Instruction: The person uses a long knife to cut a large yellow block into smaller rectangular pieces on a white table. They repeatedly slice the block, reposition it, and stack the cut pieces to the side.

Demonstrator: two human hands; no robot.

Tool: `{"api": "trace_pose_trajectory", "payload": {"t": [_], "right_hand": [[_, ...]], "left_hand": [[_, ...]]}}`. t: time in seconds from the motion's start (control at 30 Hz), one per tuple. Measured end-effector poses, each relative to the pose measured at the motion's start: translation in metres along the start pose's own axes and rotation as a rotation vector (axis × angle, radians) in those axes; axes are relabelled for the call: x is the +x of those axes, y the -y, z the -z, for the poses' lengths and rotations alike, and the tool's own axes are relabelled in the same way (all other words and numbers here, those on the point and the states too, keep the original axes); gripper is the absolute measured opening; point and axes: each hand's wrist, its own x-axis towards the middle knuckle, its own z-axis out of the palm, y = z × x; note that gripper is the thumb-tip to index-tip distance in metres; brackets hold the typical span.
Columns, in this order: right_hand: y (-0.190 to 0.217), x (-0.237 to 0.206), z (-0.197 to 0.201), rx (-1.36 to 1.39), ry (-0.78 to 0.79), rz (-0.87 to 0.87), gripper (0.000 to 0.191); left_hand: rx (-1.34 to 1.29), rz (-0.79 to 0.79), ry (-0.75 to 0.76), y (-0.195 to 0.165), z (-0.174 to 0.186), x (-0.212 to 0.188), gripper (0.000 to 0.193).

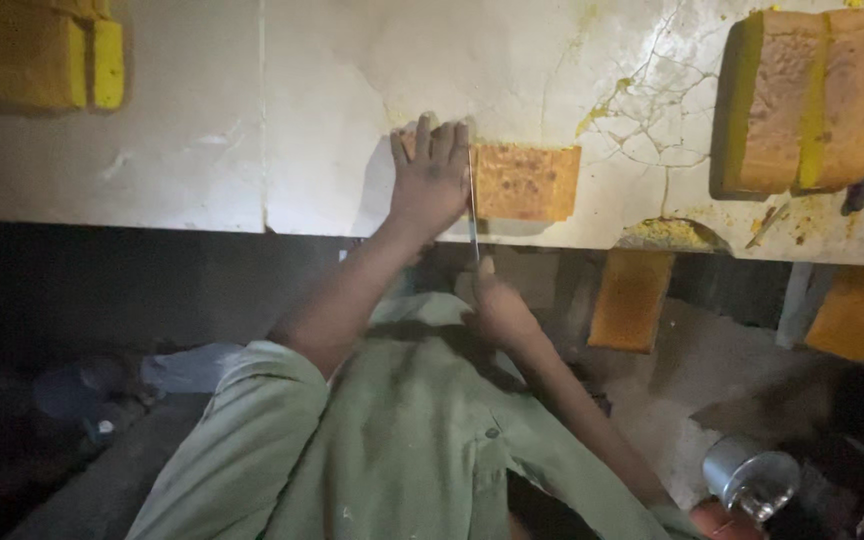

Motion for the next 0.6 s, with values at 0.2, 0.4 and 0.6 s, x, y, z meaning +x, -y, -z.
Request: {"api": "trace_pose_trajectory", "payload": {"t": [0.2,0.4,0.6], "right_hand": [[0.048,0.044,0.032,-0.215,-0.167,0.08,0.069],[0.1,0.066,0.07,-0.096,-0.285,0.114,0.061],[0.06,-0.044,0.019,-0.124,-0.064,-0.05,0.094]], "left_hand": [[-0.055,-0.037,-0.018,0.008,0.0,-0.003,0.074],[-0.049,-0.022,0.057,0.018,0.001,-0.003,0.076],[-0.049,-0.044,0.022,0.02,-0.007,-0.004,0.07]]}}
